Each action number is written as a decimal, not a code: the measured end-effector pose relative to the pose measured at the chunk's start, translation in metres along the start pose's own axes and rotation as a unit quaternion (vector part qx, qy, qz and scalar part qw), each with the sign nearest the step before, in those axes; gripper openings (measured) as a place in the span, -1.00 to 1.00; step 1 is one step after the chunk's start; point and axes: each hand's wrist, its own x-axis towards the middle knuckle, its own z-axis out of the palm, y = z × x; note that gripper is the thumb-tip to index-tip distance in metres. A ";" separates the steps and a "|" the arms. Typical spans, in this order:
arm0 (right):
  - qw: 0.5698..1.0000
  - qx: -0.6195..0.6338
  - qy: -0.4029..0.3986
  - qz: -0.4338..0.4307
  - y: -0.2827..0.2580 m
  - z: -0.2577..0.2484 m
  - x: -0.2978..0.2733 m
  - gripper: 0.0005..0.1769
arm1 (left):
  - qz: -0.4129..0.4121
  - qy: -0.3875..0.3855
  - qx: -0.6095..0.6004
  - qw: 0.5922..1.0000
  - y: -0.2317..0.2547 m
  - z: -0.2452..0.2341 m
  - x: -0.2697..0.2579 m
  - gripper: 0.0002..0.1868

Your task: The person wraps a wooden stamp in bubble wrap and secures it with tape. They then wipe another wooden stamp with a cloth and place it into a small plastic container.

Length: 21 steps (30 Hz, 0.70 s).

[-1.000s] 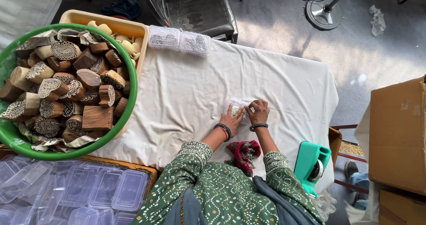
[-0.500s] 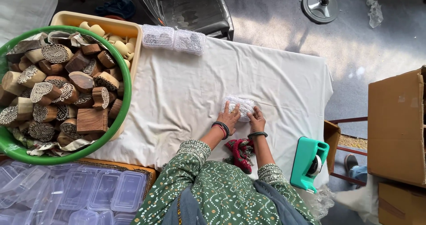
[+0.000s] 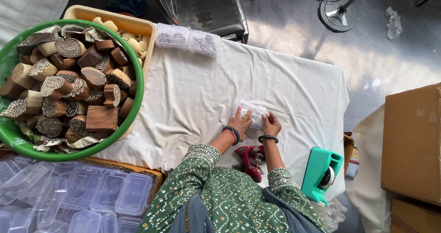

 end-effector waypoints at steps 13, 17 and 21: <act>0.812 -0.449 -0.002 -0.373 -0.072 0.026 -0.039 -0.94 | -0.003 -0.007 -0.002 1.000 0.000 0.006 0.003 0.01; 0.900 -0.343 -0.040 -0.265 -0.078 0.031 -0.043 -0.79 | -0.003 -0.008 -0.007 1.000 0.000 0.007 0.002 0.02; 0.868 -0.424 -0.037 -0.256 -0.078 0.032 -0.032 -0.88 | -0.003 -0.014 -0.008 1.000 0.002 0.000 -0.001 0.02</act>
